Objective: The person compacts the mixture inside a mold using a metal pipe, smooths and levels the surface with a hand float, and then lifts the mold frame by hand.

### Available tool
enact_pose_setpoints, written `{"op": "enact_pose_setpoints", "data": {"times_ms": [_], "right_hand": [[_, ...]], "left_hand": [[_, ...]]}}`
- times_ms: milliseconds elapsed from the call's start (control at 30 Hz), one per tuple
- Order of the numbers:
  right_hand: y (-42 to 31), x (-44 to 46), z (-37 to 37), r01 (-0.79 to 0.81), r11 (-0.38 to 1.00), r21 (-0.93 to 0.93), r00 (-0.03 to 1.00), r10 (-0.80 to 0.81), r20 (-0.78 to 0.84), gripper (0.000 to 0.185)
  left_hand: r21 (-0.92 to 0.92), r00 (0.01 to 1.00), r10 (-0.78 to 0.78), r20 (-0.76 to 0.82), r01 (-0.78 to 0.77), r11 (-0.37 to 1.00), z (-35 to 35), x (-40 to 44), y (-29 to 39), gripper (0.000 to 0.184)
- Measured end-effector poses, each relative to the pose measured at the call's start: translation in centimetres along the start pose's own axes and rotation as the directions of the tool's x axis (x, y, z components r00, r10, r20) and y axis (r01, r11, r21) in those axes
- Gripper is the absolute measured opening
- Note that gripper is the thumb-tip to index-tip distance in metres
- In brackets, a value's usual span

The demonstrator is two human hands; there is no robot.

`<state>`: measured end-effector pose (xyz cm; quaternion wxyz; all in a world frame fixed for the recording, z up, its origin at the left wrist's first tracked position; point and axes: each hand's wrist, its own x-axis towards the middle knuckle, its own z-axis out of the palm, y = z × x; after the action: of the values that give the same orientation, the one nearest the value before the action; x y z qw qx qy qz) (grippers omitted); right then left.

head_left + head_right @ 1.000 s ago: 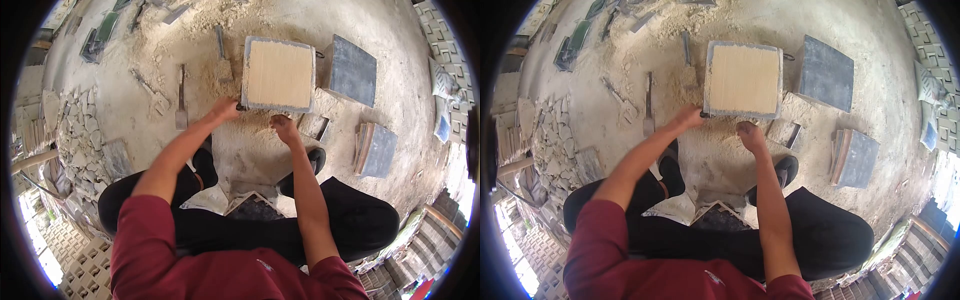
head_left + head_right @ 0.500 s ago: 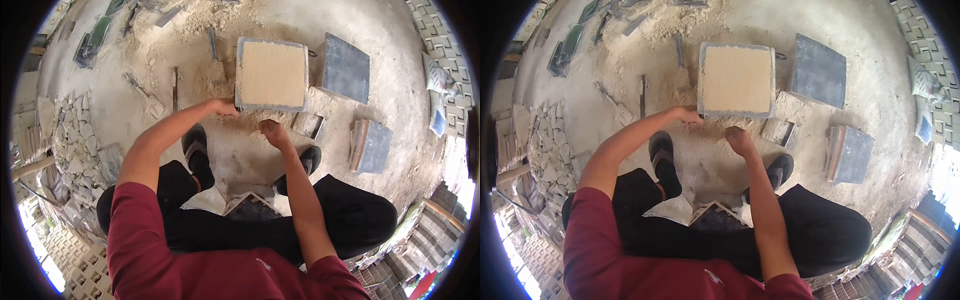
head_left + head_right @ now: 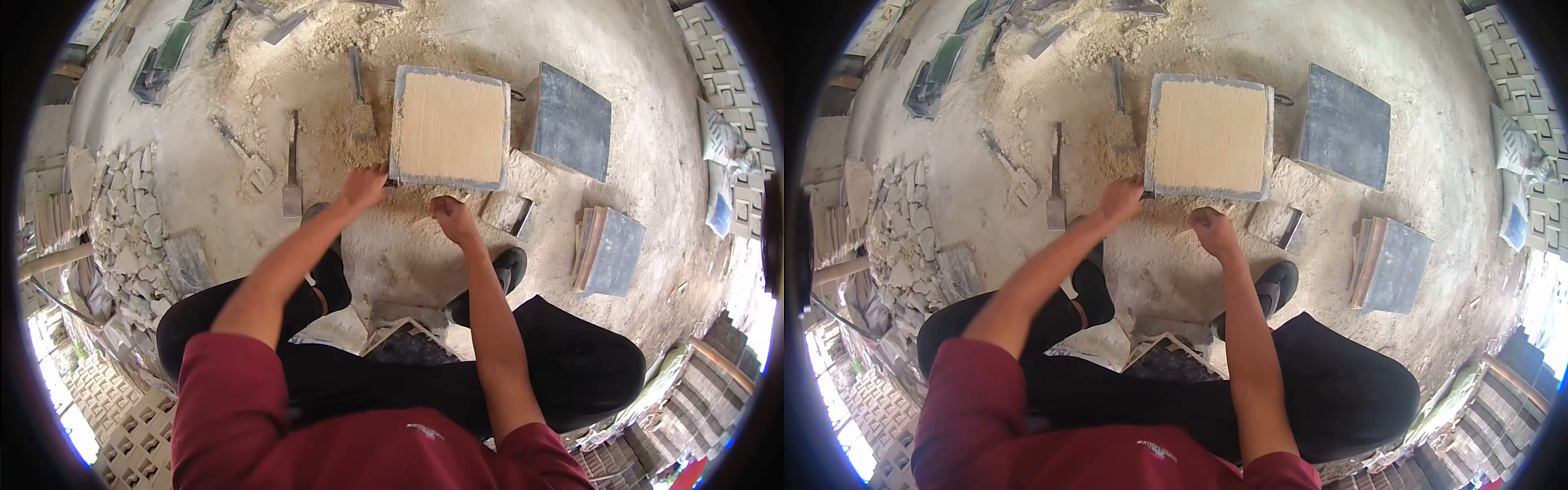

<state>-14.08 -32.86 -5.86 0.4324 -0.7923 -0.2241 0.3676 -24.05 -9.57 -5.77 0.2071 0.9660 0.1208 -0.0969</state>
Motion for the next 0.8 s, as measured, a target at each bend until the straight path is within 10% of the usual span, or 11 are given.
{"op": "enact_pose_setpoints", "data": {"times_ms": [133, 200, 433, 533, 600, 700, 733, 767, 800], "right_hand": [[0.5, -0.2, 0.6, -0.017, 1.0, 0.01, 0.999, 0.017, -0.03, 0.025], [0.6, -0.7, 1.2, -0.02, 1.0, -0.008, 0.999, 0.02, -0.031, 0.024], [1.4, -0.8, 1.2, 0.003, 1.0, -0.026, 0.999, -0.004, -0.036, 0.027], [1.4, -0.3, 1.0, 0.02, 1.0, 0.018, 1.0, -0.02, -0.02, 0.029], [0.9, -0.3, 0.9, 0.005, 1.0, 0.008, 1.0, -0.005, -0.016, 0.029], [0.9, -0.2, 0.5, 0.028, 0.989, 0.143, 0.998, -0.019, -0.062, 0.03], [0.3, 0.2, 0.3, 0.01, 0.994, 0.105, 0.999, -0.005, -0.045, 0.03], [-0.3, 0.0, 0.3, -0.012, 0.998, 0.068, 1.0, 0.014, -0.025, 0.03], [-0.9, -0.6, 0.5, -0.015, 0.997, 0.075, 1.0, 0.017, -0.025, 0.03]], "left_hand": [[0.331, 0.803, 0.21, -0.558, -0.017, 0.944, 2.3, -1.5, 0.7, 0.028], [0.158, 0.987, -0.101, -0.122, 0.12, 0.98, 1.9, 0.2, 0.3, 0.023], [0.101, 0.996, -0.056, 0.062, 0.05, 0.994, 1.0, 1.0, -0.8, 0.031], [-0.001, 0.958, 0.127, 0.259, -0.131, 0.991, -0.9, 2.9, -1.9, 0.037], [-0.085, 0.682, -0.095, 0.725, 0.226, 0.97, -4.1, 4.0, -0.3, 0.029], [-0.195, 0.777, 0.116, 0.619, 0.01, 0.981, 0.0, 4.8, -3.2, 0.043], [-0.134, 0.73, -0.163, 0.663, 0.331, 0.934, -4.4, 2.8, 0.2, 0.045], [-0.125, 0.726, -0.166, 0.667, 0.329, 0.936, -2.8, 0.5, 0.4, 0.045], [0.059, 0.981, -0.063, 0.184, 0.053, 0.997, 0.0, -1.6, 0.1, 0.041]]}}
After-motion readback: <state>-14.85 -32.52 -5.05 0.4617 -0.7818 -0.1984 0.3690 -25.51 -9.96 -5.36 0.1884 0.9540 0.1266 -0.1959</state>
